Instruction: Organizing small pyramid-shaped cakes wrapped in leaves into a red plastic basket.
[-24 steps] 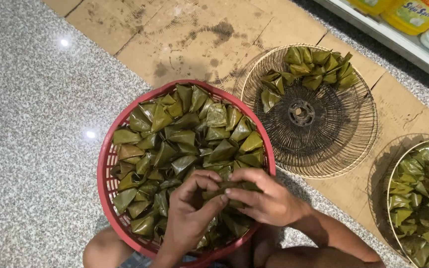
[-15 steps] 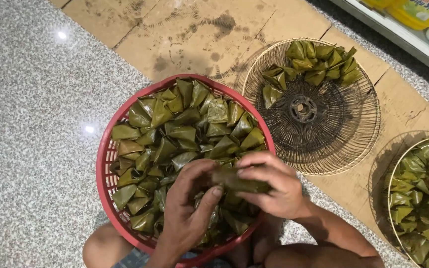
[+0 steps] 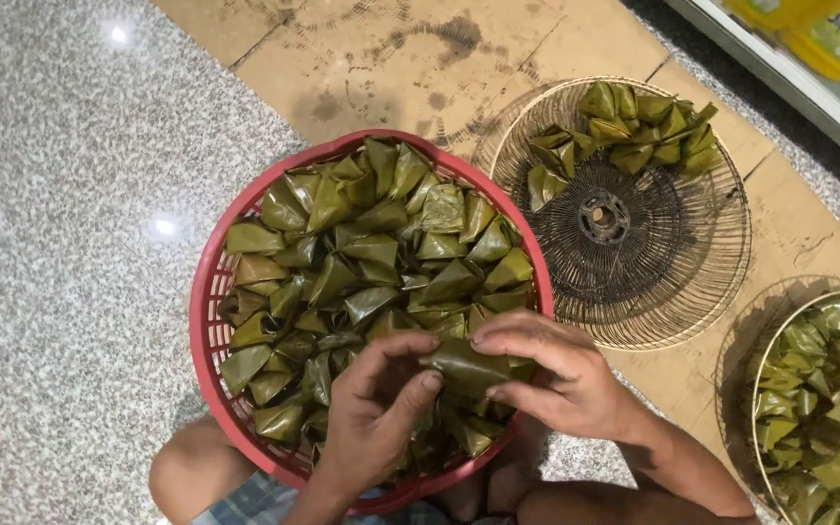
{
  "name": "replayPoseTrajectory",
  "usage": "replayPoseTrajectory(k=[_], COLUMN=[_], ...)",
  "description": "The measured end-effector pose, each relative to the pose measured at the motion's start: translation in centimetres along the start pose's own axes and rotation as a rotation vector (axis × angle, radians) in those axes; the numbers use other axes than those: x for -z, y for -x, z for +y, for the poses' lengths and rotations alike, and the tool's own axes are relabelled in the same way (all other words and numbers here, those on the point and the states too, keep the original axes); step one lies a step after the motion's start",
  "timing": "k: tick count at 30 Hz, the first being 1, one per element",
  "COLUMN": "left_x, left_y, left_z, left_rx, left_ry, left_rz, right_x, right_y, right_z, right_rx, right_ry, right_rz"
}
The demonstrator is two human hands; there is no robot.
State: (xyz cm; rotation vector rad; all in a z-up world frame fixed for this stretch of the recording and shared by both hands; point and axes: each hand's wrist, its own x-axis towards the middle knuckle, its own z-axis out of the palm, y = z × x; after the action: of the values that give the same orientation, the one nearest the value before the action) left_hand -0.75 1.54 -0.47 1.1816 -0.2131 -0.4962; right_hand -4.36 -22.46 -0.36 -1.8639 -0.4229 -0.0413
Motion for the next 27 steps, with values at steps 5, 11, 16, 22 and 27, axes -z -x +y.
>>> replayPoseTrajectory(k=[5, 11, 16, 22, 27], left_x=[2.2, 6.0, 5.9, 5.5, 5.5], left_y=[2.3, 7.5, 9.0, 9.0, 8.9], left_z=[1.3, -3.5, -5.2, -5.2, -4.8], left_rx=[-0.120, -0.290, -0.358, -0.386, -0.348], left_ry=[-0.423, -0.892, -0.905, -0.798, -0.761], left_rz=[0.162, 0.393, 0.435, 0.476, 0.433], right_x=[2.6, 3.2, 1.0, -1.0, -2.1], right_y=[-1.2, -4.6, -7.0, -8.3, -10.1], right_z=[-1.3, -1.5, -2.0, -1.4, -3.8], right_rx=[-0.007, -0.080, -0.307, -0.352, -0.595], right_ry=[0.239, 0.452, 0.605, 0.754, 0.711], right_rz=[-0.138, -0.503, -0.798, -1.038, -1.166])
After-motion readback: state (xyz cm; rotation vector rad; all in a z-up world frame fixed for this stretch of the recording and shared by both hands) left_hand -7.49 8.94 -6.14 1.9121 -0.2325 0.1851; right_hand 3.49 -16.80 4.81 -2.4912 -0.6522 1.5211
